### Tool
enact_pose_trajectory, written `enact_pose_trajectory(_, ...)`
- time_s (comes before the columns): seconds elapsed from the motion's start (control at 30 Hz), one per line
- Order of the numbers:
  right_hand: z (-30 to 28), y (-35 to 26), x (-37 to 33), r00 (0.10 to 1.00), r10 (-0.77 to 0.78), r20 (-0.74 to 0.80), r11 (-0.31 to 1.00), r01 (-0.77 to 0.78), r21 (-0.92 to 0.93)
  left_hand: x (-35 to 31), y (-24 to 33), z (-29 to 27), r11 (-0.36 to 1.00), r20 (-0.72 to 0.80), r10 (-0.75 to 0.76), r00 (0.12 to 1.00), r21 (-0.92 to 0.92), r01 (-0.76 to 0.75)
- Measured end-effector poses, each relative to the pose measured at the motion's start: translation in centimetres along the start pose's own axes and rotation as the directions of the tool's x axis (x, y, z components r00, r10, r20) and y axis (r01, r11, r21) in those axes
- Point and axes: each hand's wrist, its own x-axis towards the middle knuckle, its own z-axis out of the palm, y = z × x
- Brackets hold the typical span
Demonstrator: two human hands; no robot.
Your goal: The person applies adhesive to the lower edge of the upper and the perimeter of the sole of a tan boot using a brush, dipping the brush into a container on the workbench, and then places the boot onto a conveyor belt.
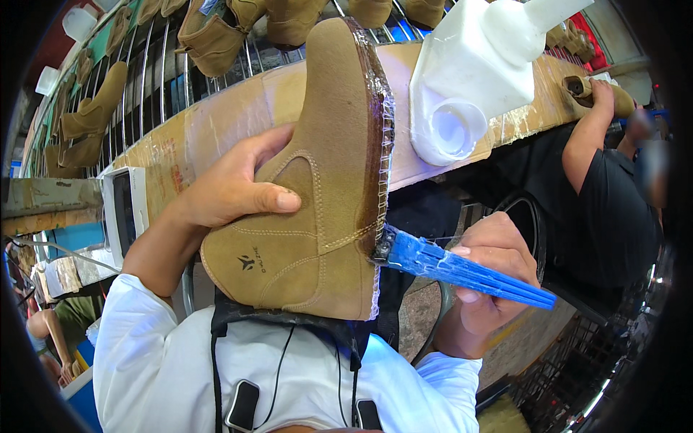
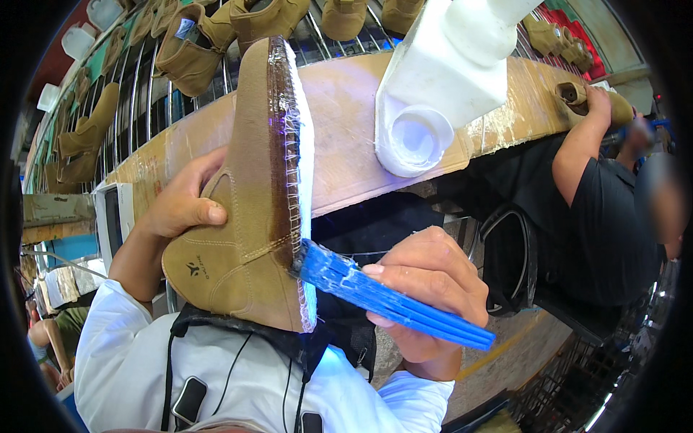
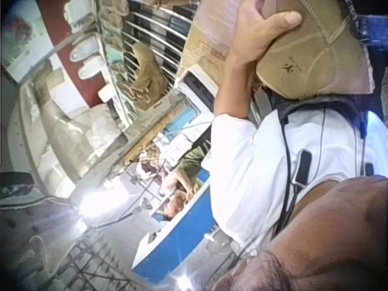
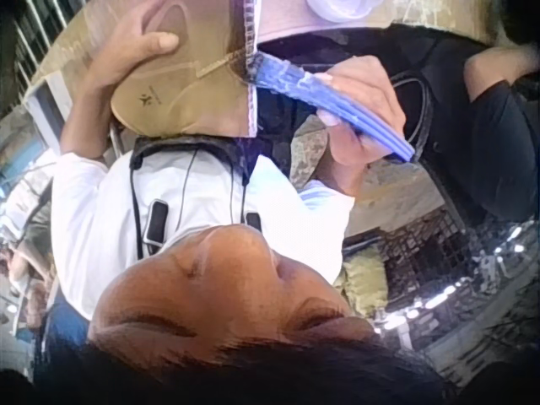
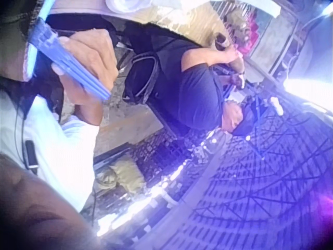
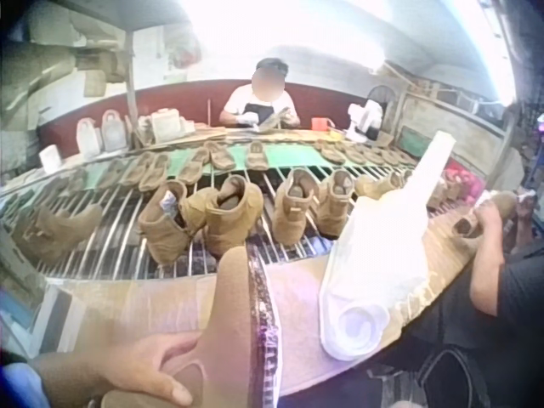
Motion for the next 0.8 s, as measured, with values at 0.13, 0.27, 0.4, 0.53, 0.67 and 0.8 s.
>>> enact_pose_trajectory(0.13, 0.7, 0.0, 0.7, 0.999, -0.053, -0.008, 0.996, 0.052, -0.073, 0.2, -0.2, 0.1, 1.000, 0.008, -0.019, 1.000, 0.013, 0.018)
enact_pose_trajectory(0.27, 0.7, 0.1, 0.9, 0.998, -0.062, -0.003, 0.993, 0.061, -0.105, 0.2, -0.3, 0.2, 1.000, 0.001, -0.010, 1.000, 0.024, 0.010)
enact_pose_trajectory(0.4, 0.9, 0.0, 0.9, 0.998, -0.055, -0.025, 0.982, 0.049, -0.180, 0.3, -0.5, 0.3, 1.000, 0.020, 0.001, 1.000, 0.012, -0.001)
enact_pose_trajectory(0.53, 0.9, 0.1, 0.4, 0.998, -0.040, -0.038, 0.972, 0.030, -0.234, 0.4, -0.7, 0.1, 0.999, 0.006, 0.020, 1.000, 0.039, -0.021)
enact_pose_trajectory(0.67, 1.2, 0.4, 0.2, 0.997, -0.054, -0.058, 0.967, 0.038, -0.252, 0.4, -0.7, 0.3, 0.997, -0.025, 0.042, 0.999, 0.065, -0.040)
enact_pose_trajectory(0.8, 0.8, 2.5, -0.2, 0.971, -0.147, -0.191, 0.971, 0.105, -0.213, 0.4, -0.7, 0.2, 0.996, -0.028, 0.032, 0.999, 0.083, -0.029)
